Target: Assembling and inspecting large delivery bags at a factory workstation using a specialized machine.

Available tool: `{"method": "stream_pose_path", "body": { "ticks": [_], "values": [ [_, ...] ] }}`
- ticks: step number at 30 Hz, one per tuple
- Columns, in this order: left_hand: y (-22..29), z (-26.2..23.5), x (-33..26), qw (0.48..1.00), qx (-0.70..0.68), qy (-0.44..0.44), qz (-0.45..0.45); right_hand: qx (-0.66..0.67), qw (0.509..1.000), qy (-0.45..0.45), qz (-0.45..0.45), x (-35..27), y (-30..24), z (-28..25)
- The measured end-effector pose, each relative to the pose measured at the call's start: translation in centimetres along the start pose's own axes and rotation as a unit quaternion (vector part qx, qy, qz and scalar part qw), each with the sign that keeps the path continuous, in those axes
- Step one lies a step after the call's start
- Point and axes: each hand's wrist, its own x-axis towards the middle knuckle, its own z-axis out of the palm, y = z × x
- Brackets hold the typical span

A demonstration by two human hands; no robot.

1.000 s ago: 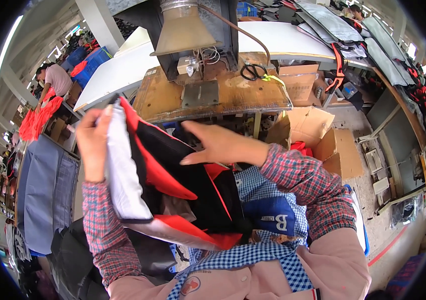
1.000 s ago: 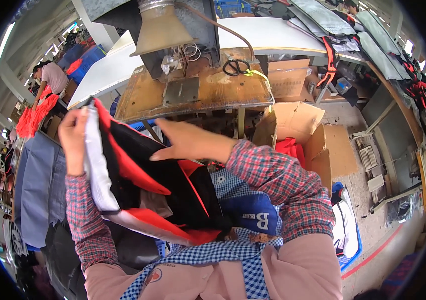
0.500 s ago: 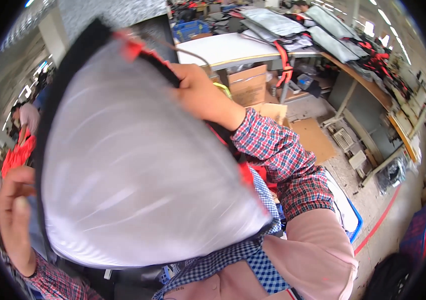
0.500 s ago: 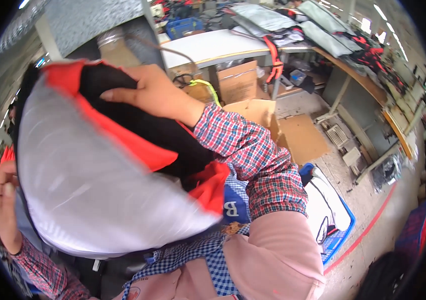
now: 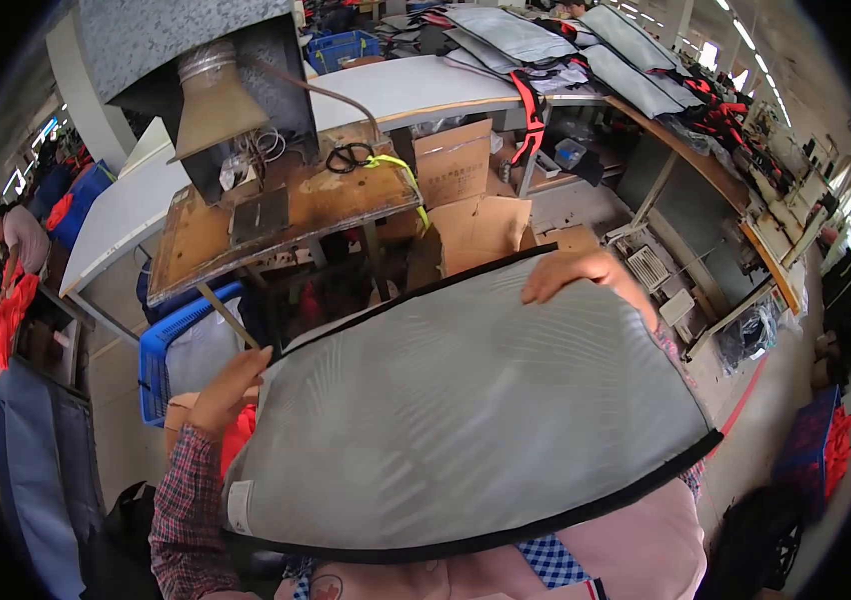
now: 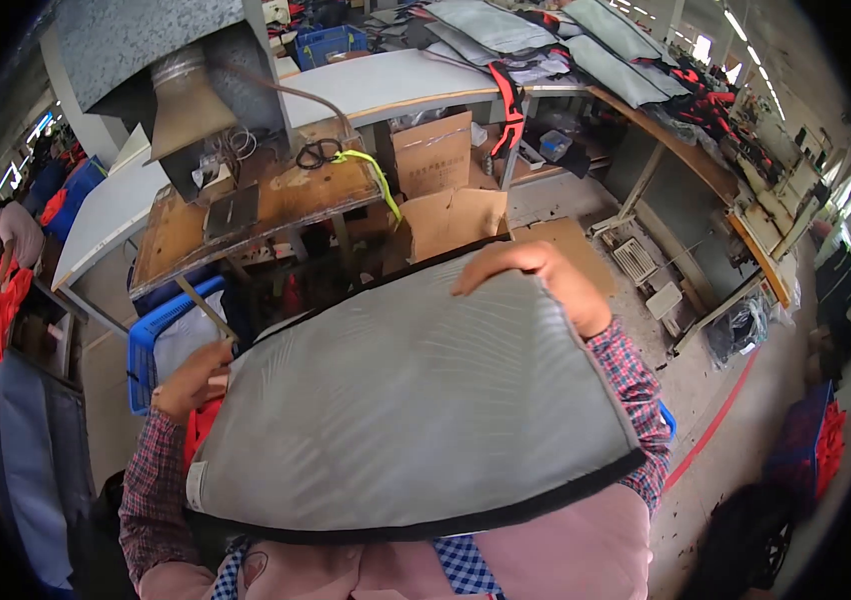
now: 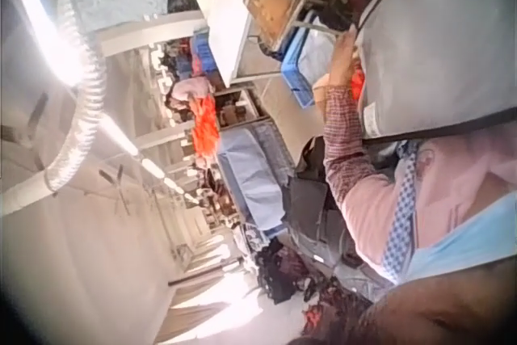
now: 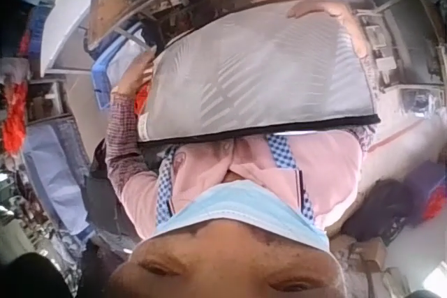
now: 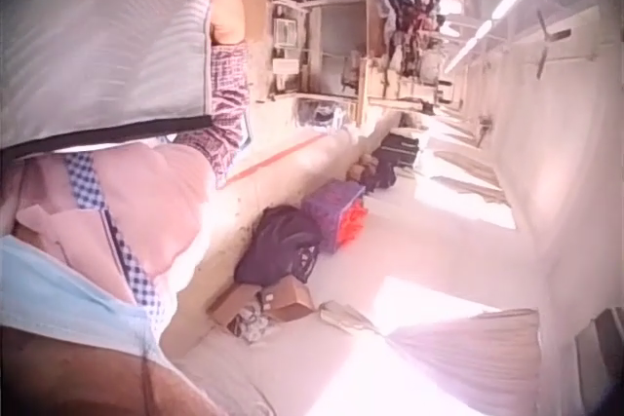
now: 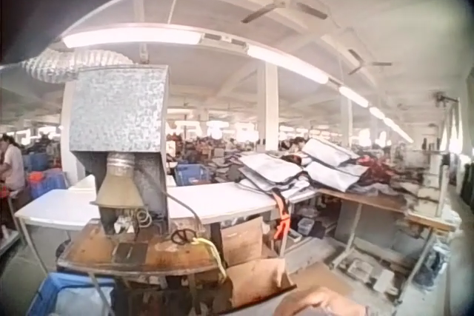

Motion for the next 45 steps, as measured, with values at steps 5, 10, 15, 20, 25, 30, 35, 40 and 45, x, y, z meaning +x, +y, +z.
{"method": "stream_pose_path", "body": {
  "ticks": [5,10,15,20,25,30,35,40,45],
  "values": [
    [-2.5,1.8,5.8,0.955,0.269,0.115,-0.043,-0.027,0.992,-0.058,0.106,-3.8,-3.6,-2.5],
    [-4.9,4.8,7.4,0.978,-0.21,-0.013,0.002,-0.39,0.835,-0.101,0.374,-6.0,-6.5,-5.9],
    [-1.0,7.1,5.8,0.955,-0.237,0.059,0.168,-0.611,0.671,-0.194,0.373,2.8,-4.5,-5.4],
    [1.7,7.3,4.6,0.943,-0.215,0.063,0.246,-0.512,0.817,-0.183,0.189,13.5,7.4,3.6],
    [3.3,7.0,4.9,0.938,-0.186,0.084,0.281,-0.307,0.92,-0.101,0.223,19.5,15.3,11.2],
    [2.9,3.2,6.0,0.962,-0.152,0.028,0.224,-0.384,0.895,-0.099,0.204,21.8,18.5,11.3],
    [5.7,-0.2,10.1,0.949,-0.192,0.128,0.215,-0.405,0.882,-0.072,0.231,25.1,16.6,9.5],
    [8.9,-2.7,15.0,0.948,-0.144,0.119,0.258,-0.414,0.887,-0.051,0.199,27.9,18.0,8.0],
    [10.5,-4.0,18.3,0.954,-0.138,0.116,0.238,-0.44,0.876,-0.046,0.191,30.5,19.2,6.5]
  ]
}}
